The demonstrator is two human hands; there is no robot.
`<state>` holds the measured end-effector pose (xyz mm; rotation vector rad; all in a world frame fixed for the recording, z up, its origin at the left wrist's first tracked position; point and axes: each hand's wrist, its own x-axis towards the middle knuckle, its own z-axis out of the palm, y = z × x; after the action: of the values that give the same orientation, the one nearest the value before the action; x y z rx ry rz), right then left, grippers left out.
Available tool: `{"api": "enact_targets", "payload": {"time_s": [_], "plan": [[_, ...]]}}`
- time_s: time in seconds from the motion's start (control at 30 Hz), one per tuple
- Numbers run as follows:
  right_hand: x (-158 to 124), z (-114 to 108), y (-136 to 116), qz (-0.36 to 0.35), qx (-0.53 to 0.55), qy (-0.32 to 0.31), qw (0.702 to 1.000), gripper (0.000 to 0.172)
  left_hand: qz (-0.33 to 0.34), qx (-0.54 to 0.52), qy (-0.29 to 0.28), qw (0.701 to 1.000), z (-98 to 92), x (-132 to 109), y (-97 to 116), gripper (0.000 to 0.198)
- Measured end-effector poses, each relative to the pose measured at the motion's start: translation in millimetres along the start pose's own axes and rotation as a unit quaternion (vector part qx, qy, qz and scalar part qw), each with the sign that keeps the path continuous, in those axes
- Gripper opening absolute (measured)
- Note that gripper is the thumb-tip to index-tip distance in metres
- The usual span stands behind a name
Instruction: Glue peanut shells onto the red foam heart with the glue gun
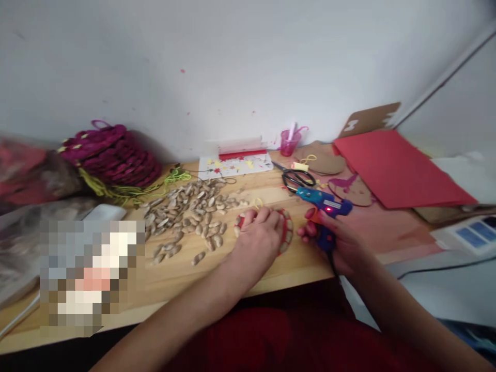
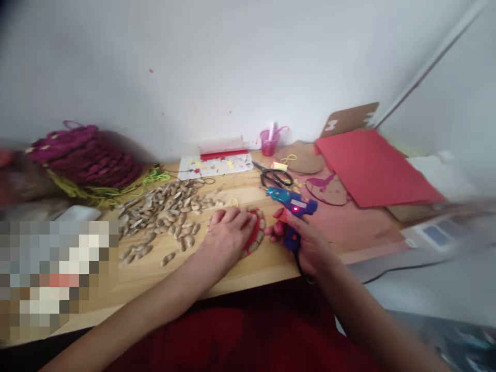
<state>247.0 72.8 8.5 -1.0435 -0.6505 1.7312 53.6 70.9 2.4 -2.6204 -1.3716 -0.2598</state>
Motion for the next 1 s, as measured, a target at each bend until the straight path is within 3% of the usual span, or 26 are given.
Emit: {"api": "enact_targets", "payload": {"time_s": [0.2, 0.33, 0.4, 0.5, 0.7, 1.0], "plan": [[0, -2, 2, -0.02, 0.012, -0.019, 1.0, 0.03, -0.002, -0.115, 0.021, 0.993, -6.7, -6, -13, 0.047], [0, -3, 3, -0.032, 0.019, -0.039, 0.999, 0.028, -0.076, -0.131, 0.1, 0.983, -21.0, -15, -30, 0.056], [0, -4, 4, -0.031, 0.023, -0.041, 0.998, 0.027, -0.098, -0.119, 0.113, 0.981, -24.9, -21, -36, 0.054], [1, -5, 4, -0.028, 0.029, -0.041, 0.998, 0.027, -0.091, -0.112, 0.096, 0.985, -23.5, -27, -36, 0.05], [1, -5, 3, -0.028, 0.03, -0.045, 0.998, 0.027, -0.026, -0.1, 0.04, 0.994, -10.1, -24, -15, 0.048], [1, -8, 6, -0.028, 0.028, -0.055, 0.998, 0.025, -0.017, -0.076, 0.019, 0.997, -10.0, -9, -6, 0.037]]}}
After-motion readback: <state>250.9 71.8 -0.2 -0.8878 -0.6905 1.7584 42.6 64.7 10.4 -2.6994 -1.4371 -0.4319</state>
